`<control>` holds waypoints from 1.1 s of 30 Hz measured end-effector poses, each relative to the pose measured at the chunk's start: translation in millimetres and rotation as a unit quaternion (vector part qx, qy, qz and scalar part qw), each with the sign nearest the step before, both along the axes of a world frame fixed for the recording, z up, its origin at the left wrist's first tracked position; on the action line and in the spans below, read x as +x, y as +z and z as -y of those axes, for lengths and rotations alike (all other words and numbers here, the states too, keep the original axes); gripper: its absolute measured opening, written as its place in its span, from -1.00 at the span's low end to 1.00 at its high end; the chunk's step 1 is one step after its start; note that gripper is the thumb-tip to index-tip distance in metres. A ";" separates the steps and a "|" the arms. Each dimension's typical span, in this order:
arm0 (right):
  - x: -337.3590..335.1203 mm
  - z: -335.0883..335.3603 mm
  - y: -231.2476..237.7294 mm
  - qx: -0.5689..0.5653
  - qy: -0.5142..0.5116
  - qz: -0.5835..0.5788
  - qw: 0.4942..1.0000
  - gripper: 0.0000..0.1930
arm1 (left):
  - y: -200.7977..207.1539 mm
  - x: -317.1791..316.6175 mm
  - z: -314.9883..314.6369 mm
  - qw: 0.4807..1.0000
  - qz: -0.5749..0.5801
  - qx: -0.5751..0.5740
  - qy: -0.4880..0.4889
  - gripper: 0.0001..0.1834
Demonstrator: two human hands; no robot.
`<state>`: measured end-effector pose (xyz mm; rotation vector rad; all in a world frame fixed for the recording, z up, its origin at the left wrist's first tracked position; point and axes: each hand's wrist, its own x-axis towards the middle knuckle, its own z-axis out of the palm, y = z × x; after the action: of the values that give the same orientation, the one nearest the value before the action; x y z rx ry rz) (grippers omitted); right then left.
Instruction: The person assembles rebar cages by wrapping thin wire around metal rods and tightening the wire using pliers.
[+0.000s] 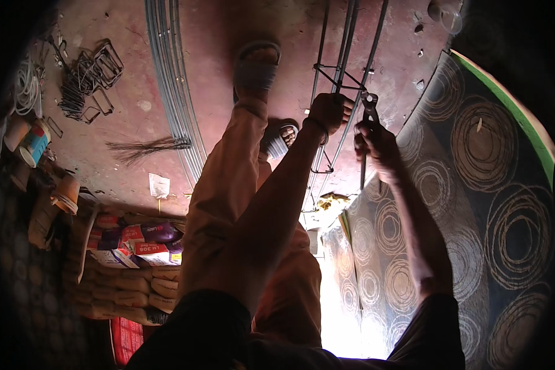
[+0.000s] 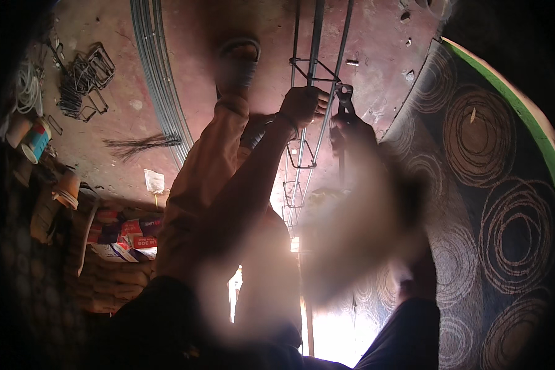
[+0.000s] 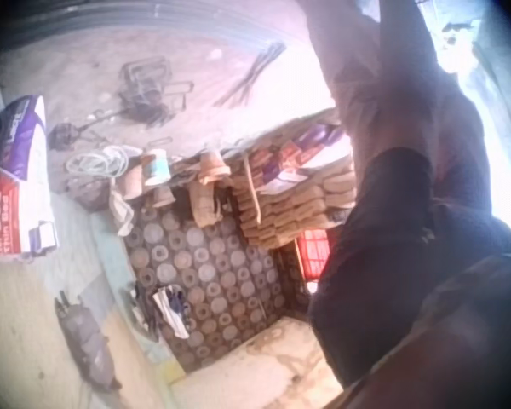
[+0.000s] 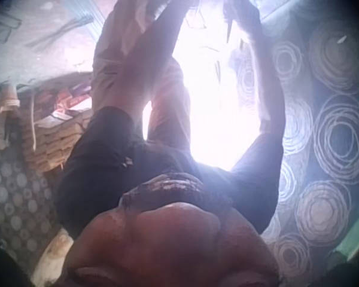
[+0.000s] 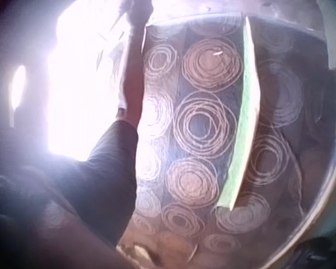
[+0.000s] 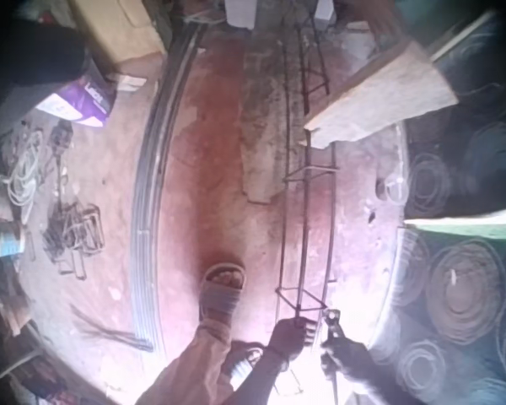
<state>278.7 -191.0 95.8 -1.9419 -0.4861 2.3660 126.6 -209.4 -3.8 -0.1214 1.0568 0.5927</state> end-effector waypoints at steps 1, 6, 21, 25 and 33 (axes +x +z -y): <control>12.3 -5.3 8.4 -0.079 -0.067 -0.106 0.989 -0.64 | -1.5 -1.5 1.2 1.000 -0.003 -0.001 0.004 -0.72; 43.5 -17.3 18.6 -0.118 -0.013 -0.108 0.987 -0.59 | 6.2 11.4 -2.0 0.997 -0.057 0.043 -0.036 -0.70; 42.0 -62.2 23.4 0.481 0.688 0.220 0.496 -0.61 | -18.0 22.7 11.7 0.950 -0.223 0.150 -0.156 -0.76; 16.4 -45.8 33.0 -0.160 0.040 0.032 0.986 -0.53 | -24.4 19.1 17.0 0.956 -0.213 0.119 -0.162 -0.78; -10.3 -15.3 20.5 -0.070 0.100 0.181 0.976 -0.51 | -14.1 13.8 11.9 0.909 -0.258 0.232 -0.231 -0.71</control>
<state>268.4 -175.8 116.3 -2.5195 -0.5692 2.2077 140.4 -221.3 -17.9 0.7256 1.3655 0.4317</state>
